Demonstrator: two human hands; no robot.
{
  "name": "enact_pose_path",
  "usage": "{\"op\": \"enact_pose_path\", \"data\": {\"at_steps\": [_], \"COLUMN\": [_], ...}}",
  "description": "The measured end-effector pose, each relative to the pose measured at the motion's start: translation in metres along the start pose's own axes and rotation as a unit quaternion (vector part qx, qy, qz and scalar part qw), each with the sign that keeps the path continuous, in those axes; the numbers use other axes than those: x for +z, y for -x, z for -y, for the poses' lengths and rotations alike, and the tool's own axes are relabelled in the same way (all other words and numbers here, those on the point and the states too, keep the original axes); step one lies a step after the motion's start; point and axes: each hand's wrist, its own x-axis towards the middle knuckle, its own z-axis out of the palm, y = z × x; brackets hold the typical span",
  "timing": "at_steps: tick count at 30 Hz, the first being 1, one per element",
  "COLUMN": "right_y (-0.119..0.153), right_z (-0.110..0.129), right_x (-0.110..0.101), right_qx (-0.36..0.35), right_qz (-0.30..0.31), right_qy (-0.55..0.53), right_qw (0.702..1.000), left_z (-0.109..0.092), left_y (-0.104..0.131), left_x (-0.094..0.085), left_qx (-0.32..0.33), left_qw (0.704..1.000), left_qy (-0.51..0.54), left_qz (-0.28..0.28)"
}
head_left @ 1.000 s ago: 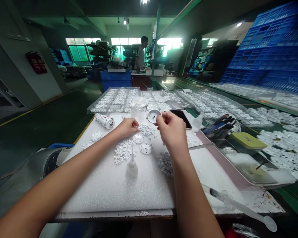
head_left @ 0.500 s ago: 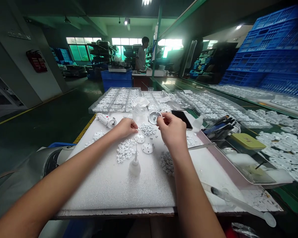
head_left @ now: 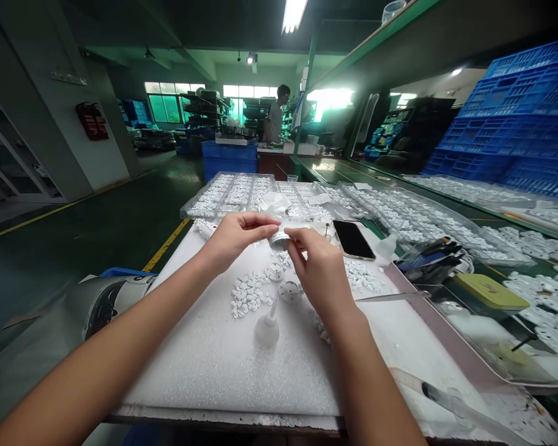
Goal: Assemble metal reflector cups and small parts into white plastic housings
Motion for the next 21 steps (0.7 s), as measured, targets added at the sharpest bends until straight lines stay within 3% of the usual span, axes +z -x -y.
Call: {"op": "enact_pose_path", "data": {"at_steps": [4,13,21], "right_y": [0.0008,0.0015,0.0011], "right_z": [0.0052,0.0074,0.0069], "right_x": [0.0008,0.0008,0.0026], "right_qx": [-0.042,-0.072,-0.083], "right_qz": [-0.031,-0.047,-0.076], "right_qy": [0.004,0.039,0.035], "right_qw": [0.999,0.996,0.993], "left_z": [0.0024,0.0022,0.0005], "left_y": [0.0006,0.0020,0.0050], "left_x": [-0.0028,-0.0021,0.0029], "left_qx": [0.001,-0.001,-0.069], "left_qw": [0.999,0.993,0.983], "left_qy": [0.031,0.093,0.146], "left_qz": [0.042,0.075,0.089]}}
